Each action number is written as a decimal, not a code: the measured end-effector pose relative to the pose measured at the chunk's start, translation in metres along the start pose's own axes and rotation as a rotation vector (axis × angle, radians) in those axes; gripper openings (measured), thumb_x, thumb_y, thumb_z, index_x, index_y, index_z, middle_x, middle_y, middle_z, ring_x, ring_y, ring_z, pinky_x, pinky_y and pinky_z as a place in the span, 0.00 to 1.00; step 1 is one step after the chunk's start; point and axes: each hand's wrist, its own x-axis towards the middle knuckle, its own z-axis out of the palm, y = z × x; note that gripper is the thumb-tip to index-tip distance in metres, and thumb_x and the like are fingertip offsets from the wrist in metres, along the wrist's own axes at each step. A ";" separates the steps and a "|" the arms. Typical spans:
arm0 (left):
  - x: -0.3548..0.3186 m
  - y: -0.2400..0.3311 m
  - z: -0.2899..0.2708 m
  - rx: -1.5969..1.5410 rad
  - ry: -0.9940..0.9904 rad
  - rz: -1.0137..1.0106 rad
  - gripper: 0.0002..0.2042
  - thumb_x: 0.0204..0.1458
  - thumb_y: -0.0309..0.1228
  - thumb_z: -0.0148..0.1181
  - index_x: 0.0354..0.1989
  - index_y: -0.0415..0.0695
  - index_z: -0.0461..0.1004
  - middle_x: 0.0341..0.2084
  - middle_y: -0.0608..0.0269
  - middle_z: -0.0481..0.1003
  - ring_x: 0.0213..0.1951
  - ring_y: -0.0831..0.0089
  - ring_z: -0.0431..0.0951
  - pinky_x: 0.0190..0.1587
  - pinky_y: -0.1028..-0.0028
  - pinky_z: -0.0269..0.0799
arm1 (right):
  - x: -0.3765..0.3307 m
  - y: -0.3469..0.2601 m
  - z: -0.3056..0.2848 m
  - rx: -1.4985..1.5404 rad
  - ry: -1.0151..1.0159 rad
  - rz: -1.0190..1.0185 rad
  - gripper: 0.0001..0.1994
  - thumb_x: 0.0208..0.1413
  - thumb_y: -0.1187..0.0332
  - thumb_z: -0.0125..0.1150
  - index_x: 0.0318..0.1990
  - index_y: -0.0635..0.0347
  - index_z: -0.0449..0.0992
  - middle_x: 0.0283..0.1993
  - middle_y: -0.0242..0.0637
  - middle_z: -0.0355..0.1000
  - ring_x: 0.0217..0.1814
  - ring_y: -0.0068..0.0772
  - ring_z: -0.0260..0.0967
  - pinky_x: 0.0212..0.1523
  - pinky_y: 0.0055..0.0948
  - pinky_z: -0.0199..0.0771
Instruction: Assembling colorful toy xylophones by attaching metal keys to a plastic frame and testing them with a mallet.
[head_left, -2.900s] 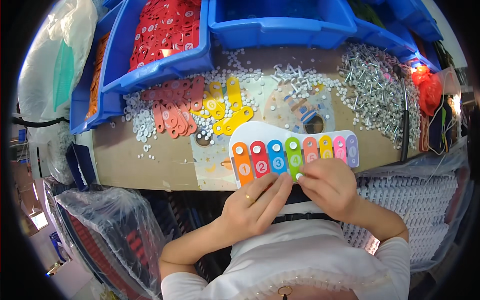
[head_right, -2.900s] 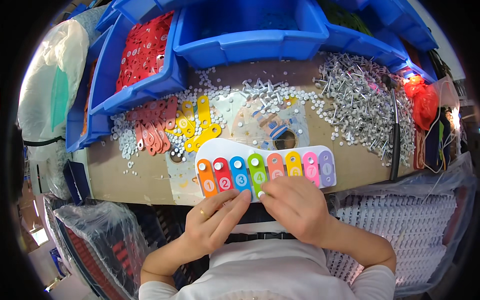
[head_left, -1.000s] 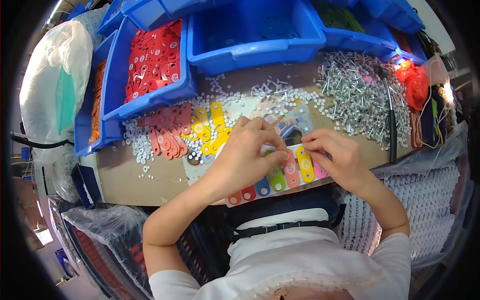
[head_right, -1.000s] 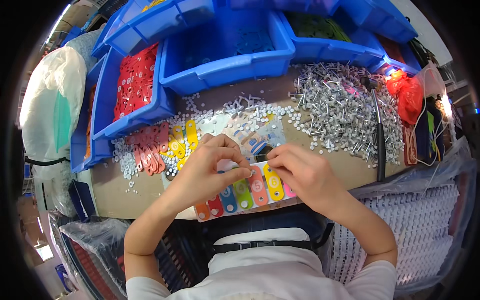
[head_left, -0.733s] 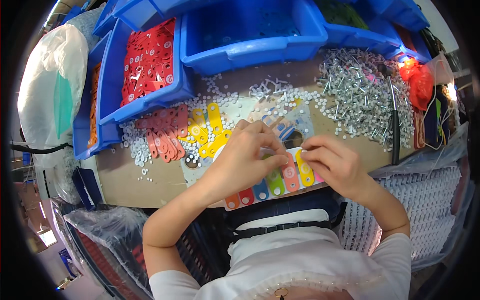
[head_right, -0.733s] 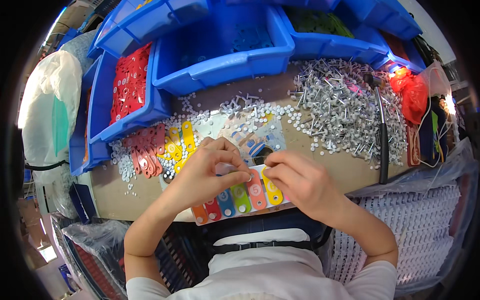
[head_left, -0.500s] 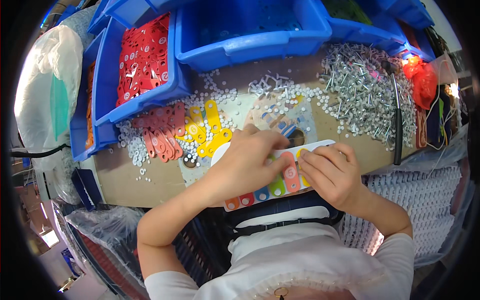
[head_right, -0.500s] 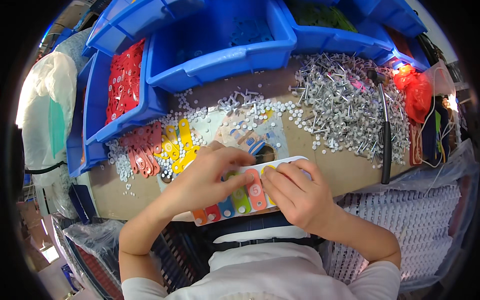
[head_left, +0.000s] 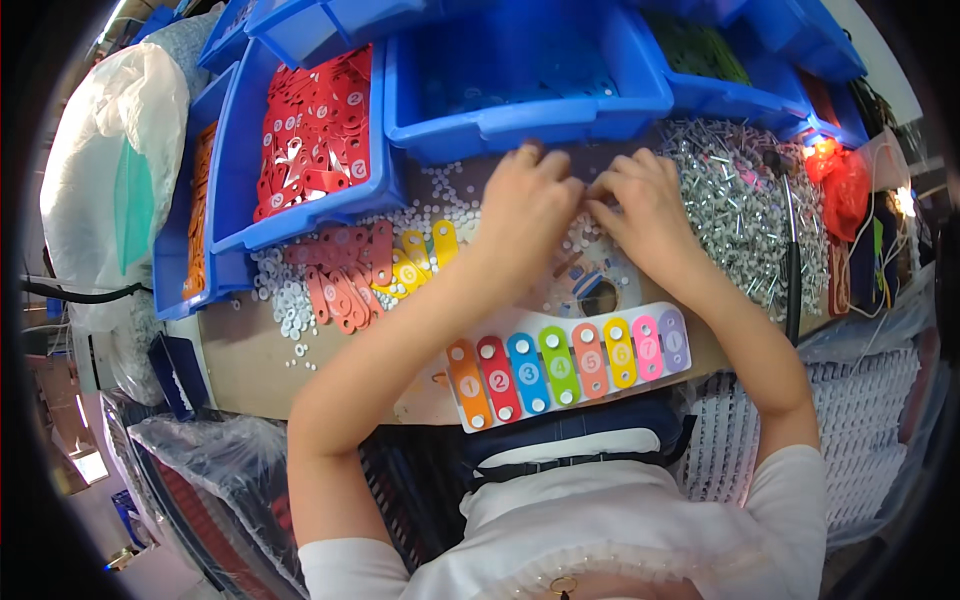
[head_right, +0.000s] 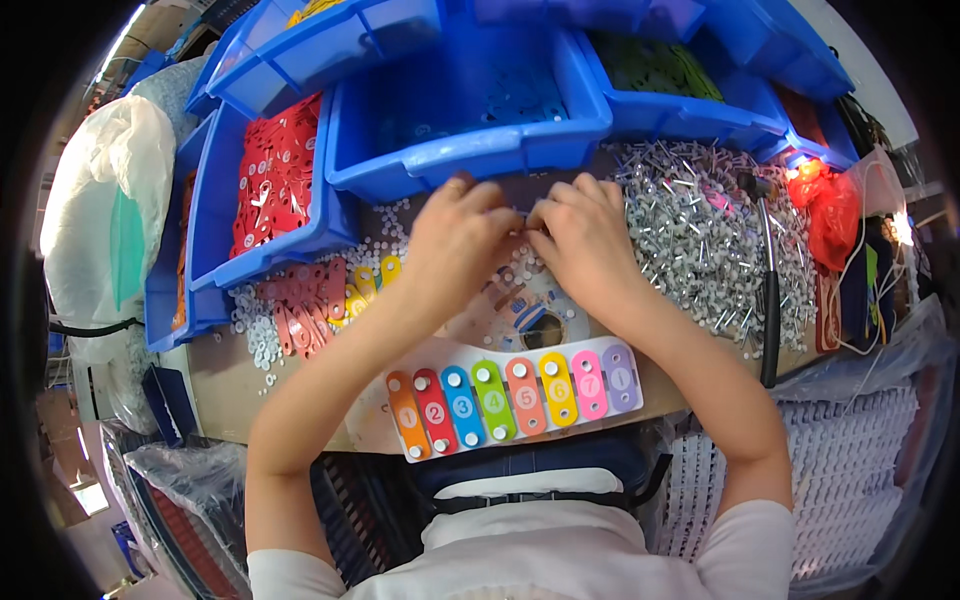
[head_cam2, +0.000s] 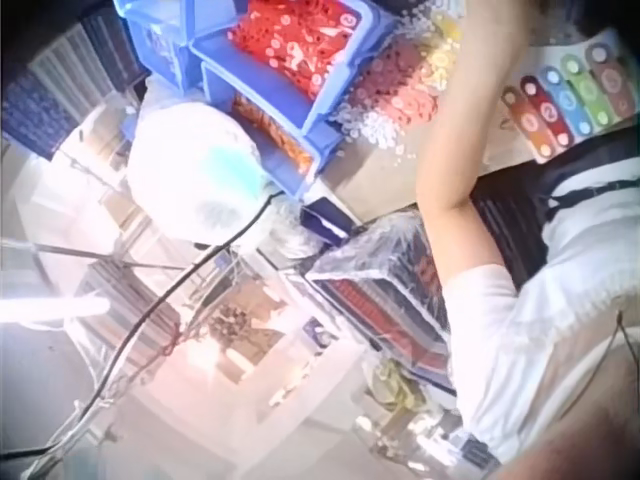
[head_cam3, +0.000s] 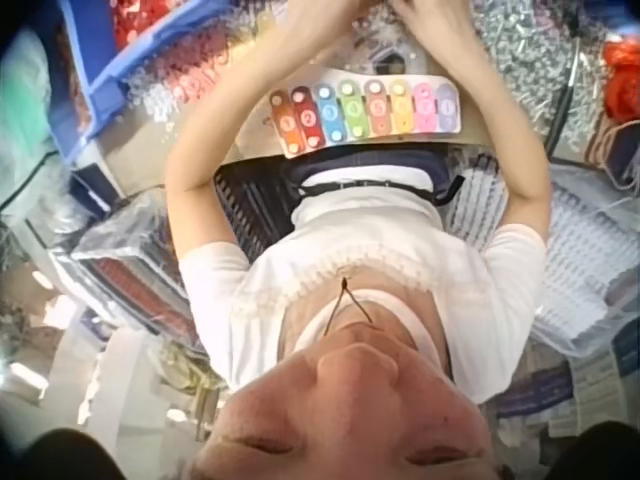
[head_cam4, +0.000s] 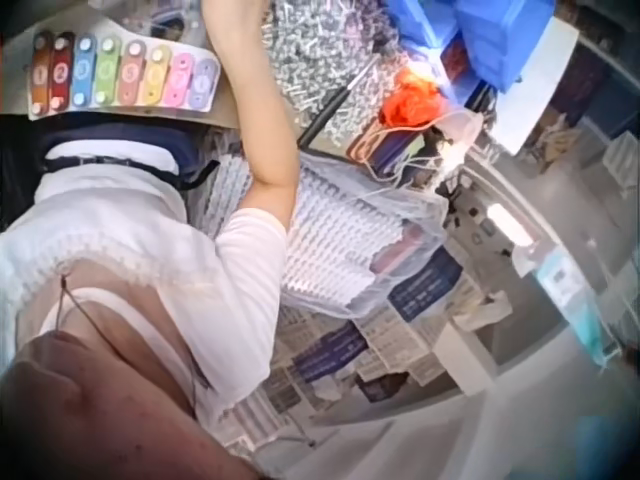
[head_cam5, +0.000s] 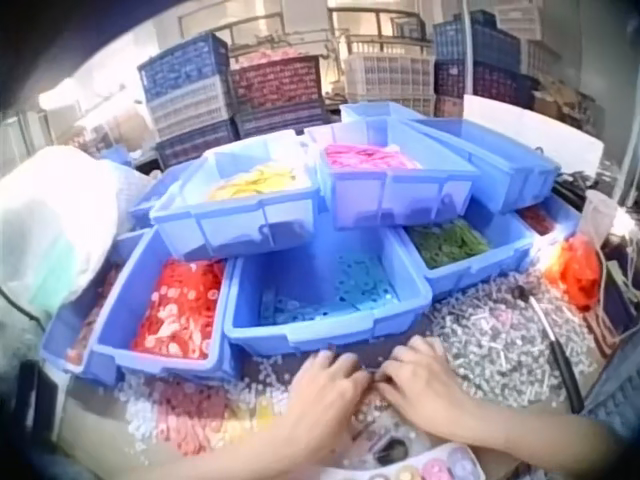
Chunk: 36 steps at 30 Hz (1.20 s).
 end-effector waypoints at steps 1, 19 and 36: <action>0.000 -0.001 0.007 0.068 0.038 0.052 0.05 0.43 0.29 0.64 0.29 0.44 0.79 0.28 0.60 0.72 0.38 0.59 0.71 0.43 0.67 0.69 | 0.002 0.000 0.000 0.000 0.000 -0.006 0.05 0.47 0.69 0.64 0.31 0.59 0.78 0.31 0.36 0.69 0.42 0.41 0.64 0.48 0.40 0.59; -0.076 0.084 -0.071 -0.554 -0.441 -0.256 0.07 0.42 0.29 0.70 0.30 0.45 0.82 0.35 0.64 0.70 0.43 0.62 0.65 0.48 0.68 0.63 | -0.124 -0.051 -0.065 0.211 0.023 -0.146 0.10 0.39 0.71 0.72 0.31 0.50 0.79 0.38 0.22 0.79 0.37 0.21 0.71 0.54 0.39 0.51; -0.061 0.079 -0.045 -0.418 -0.554 -0.194 0.30 0.42 0.34 0.69 0.55 0.38 0.65 0.45 0.49 0.71 0.50 0.53 0.67 0.53 0.59 0.62 | -0.134 -0.080 -0.074 -0.332 -0.074 -0.446 0.03 0.45 0.71 0.63 0.29 0.58 0.79 0.39 0.29 0.77 0.38 0.25 0.71 0.50 0.39 0.55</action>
